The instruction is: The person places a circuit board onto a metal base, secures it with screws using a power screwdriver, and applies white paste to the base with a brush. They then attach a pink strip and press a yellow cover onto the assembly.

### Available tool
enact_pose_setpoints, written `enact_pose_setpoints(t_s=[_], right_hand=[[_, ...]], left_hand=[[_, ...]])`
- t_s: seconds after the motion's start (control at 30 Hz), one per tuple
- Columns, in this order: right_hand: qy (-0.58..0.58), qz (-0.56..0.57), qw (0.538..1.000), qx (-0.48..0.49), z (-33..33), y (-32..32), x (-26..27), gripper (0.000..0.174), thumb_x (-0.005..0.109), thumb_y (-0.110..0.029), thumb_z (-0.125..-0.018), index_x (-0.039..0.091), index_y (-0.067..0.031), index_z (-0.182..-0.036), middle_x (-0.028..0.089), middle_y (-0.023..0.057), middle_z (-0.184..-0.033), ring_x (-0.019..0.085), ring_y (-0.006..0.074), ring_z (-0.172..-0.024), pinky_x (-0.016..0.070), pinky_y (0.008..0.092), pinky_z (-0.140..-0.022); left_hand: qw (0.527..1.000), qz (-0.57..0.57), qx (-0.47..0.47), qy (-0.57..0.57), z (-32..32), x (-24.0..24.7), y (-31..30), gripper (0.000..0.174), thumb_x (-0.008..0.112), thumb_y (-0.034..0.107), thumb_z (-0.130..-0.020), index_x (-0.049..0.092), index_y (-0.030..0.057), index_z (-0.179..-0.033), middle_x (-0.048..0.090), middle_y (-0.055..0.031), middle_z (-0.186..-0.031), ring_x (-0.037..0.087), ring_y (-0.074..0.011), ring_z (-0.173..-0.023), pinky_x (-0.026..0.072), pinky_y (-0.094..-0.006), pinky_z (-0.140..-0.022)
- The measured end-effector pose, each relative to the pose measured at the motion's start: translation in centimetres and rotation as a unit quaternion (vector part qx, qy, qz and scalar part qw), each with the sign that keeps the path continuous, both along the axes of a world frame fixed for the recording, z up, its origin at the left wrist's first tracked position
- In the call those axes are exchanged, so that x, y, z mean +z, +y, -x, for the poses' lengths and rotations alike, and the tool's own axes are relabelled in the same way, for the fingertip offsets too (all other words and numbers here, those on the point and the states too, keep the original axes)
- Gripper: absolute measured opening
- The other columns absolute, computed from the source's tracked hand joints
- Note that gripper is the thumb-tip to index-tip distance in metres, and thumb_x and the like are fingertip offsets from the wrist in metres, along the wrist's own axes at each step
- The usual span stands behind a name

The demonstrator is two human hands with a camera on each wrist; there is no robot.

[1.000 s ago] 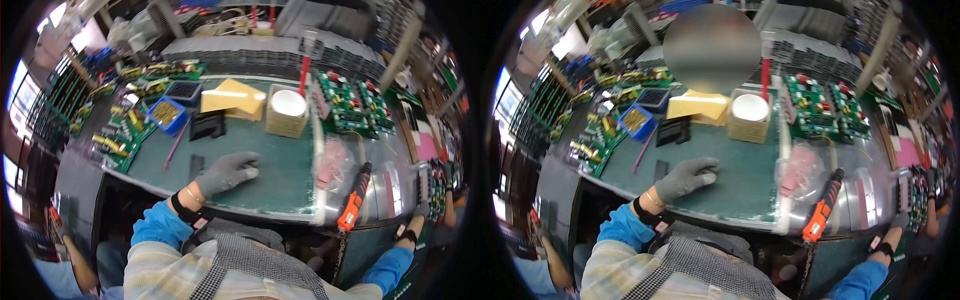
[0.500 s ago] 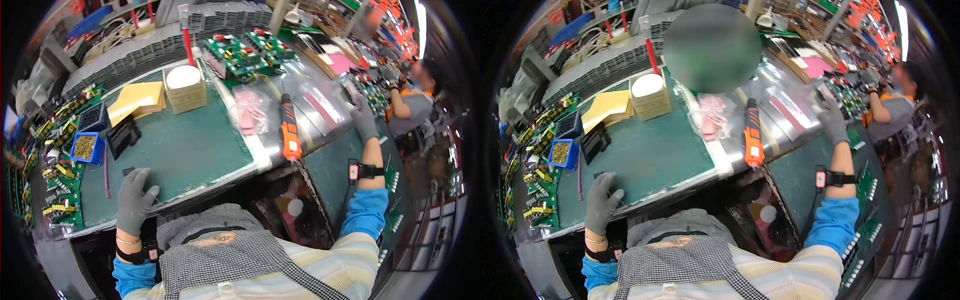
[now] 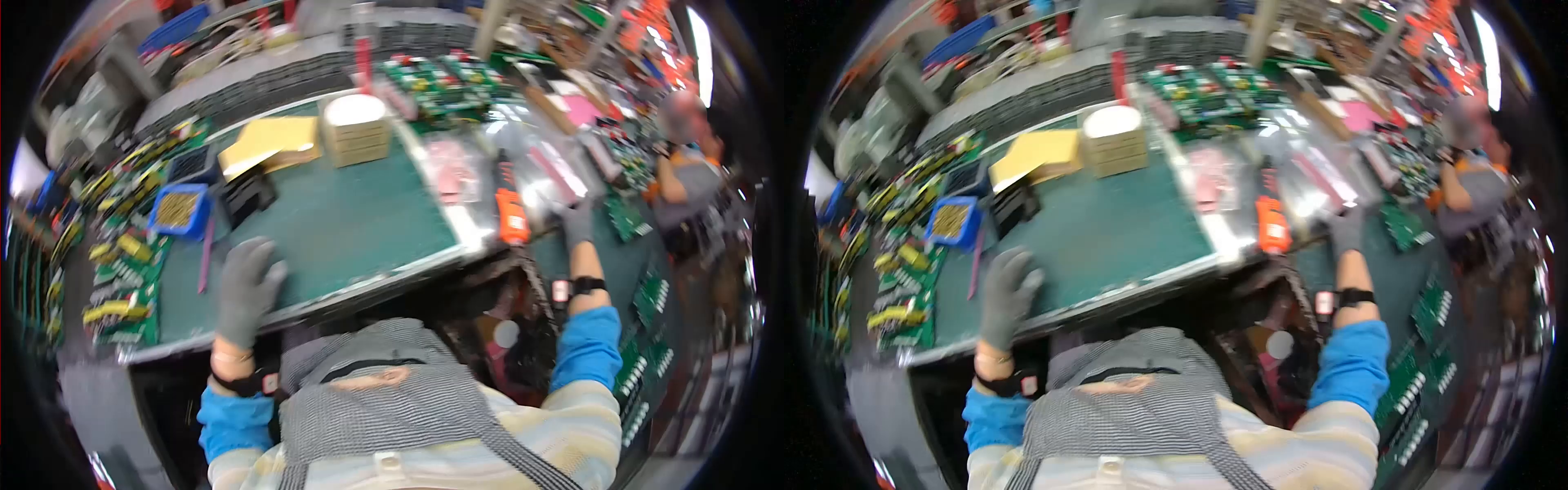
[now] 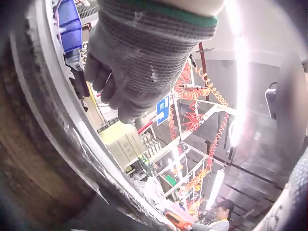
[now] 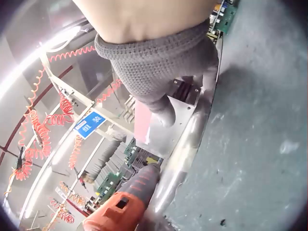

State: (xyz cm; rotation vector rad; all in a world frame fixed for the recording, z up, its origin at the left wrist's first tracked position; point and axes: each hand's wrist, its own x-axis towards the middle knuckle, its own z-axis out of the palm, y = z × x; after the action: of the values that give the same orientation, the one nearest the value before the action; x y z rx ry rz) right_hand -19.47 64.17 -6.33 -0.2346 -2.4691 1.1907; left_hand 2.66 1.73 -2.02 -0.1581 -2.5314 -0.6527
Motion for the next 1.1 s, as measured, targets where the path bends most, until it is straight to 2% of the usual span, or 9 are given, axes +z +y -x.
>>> enact_pose_setpoints(t_s=[0.07,0.2,0.23,0.33,0.47,0.63,0.77,0.93,1.1], right_hand=[[0.014,0.029,0.999,0.002,1.3,2.3,-1.6,0.049,0.074,-0.009,-0.080,0.052,0.0028,-0.121,0.065,0.0081,-0.084,0.062,0.0192,-0.065,0.0532,0.0350,-0.059],[0.105,0.153,0.981,0.058,2.9,6.2,-2.0,0.068,0.073,-0.002,-0.078,0.043,0.0022,-0.140,0.059,0.0088,-0.115,0.057,0.0175,-0.099,0.0500,0.0307,-0.082],[0.095,0.106,0.988,0.056,3.9,8.6,-1.8,0.080,0.074,-0.004,-0.075,0.037,0.0005,-0.146,0.052,0.0133,-0.136,0.052,0.0251,-0.122,0.0433,0.0379,-0.104],[0.132,0.074,0.987,0.055,3.0,10.3,2.3,0.071,0.076,-0.009,-0.080,0.043,0.0010,-0.142,0.051,0.0157,-0.138,0.051,0.0257,-0.126,0.0409,0.0378,-0.107],[0.188,-0.098,0.977,0.018,-3.9,4.2,10.9,0.073,0.077,-0.011,-0.085,0.038,0.0040,-0.145,0.047,0.0190,-0.145,0.046,0.0277,-0.134,0.0410,0.0376,-0.109],[0.259,-0.023,0.960,0.106,-9.7,-8.7,15.7,0.069,0.074,-0.010,-0.085,0.039,0.0035,-0.143,0.053,0.0151,-0.137,0.053,0.0232,-0.123,0.0441,0.0364,-0.103],[0.167,0.203,0.930,0.256,-10.9,-20.6,13.7,0.076,0.079,-0.015,-0.077,0.040,0.0025,-0.140,0.053,0.0145,-0.133,0.054,0.0241,-0.122,0.0419,0.0387,-0.107],[0.010,0.286,0.864,0.415,-10.7,-32.2,8.9,0.074,0.078,-0.008,-0.074,0.041,-0.0014,-0.138,0.056,0.0123,-0.129,0.057,0.0218,-0.118,0.0480,0.0356,-0.100],[-0.091,0.282,0.822,0.487,-7.4,-35.3,5.0,0.069,0.076,-0.006,-0.077,0.042,-0.0001,-0.137,0.058,0.0107,-0.129,0.057,0.0177,-0.118,0.0468,0.0318,-0.101]], left_hand=[[1.000,-0.004,-0.013,0.007,-0.5,0.9,0.7,0.030,0.071,0.015,-0.083,0.066,0.0048,-0.110,0.064,-0.0154,-0.115,0.061,-0.0350,-0.109,0.0493,-0.0433,-0.093],[0.998,-0.041,-0.038,0.038,-0.7,-0.3,0.6,0.027,0.072,0.017,-0.083,0.065,0.0053,-0.106,0.064,-0.0132,-0.113,0.061,-0.0345,-0.106,0.0499,-0.0431,-0.092],[0.998,-0.045,-0.032,0.038,-0.6,-0.7,0.8,0.028,0.072,0.017,-0.082,0.065,0.0052,-0.106,0.065,-0.0130,-0.113,0.061,-0.0342,-0.106,0.0500,-0.0432,-0.092],[0.997,-0.065,-0.042,0.026,-0.6,0.1,0.9,0.029,0.073,0.018,-0.082,0.066,0.0053,-0.107,0.065,-0.0126,-0.113,0.062,-0.0336,-0.106,0.0503,-0.0428,-0.092],[0.989,-0.113,-0.090,0.035,0.8,1.8,3.2,0.031,0.074,0.019,-0.082,0.066,0.0047,-0.109,0.066,-0.0122,-0.115,0.062,-0.0334,-0.108,0.0502,-0.0414,-0.094],[0.974,-0.162,-0.150,-0.043,2.5,2.8,5.6,0.040,0.073,0.022,-0.087,0.063,0.0059,-0.122,0.062,-0.0139,-0.124,0.060,-0.0321,-0.116,0.0484,-0.0395,-0.099],[0.938,-0.303,-0.121,-0.121,3.6,2.6,6.7,0.052,0.074,0.030,-0.089,0.058,0.0044,-0.131,0.060,-0.0161,-0.128,0.058,-0.0270,-0.122,0.0469,-0.0393,-0.102],[0.887,-0.432,-0.077,-0.145,1.5,3.2,4.6,0.058,0.073,0.031,-0.090,0.053,-0.0002,-0.133,0.063,-0.0164,-0.123,0.060,-0.0222,-0.115,0.0475,-0.0361,-0.098],[0.940,-0.299,0.051,-0.156,1.0,0.6,2.6,0.051,0.072,0.026,-0.089,0.053,-0.0003,-0.129,0.064,-0.0152,-0.116,0.061,-0.0257,-0.108,0.0473,-0.0365,-0.096]])
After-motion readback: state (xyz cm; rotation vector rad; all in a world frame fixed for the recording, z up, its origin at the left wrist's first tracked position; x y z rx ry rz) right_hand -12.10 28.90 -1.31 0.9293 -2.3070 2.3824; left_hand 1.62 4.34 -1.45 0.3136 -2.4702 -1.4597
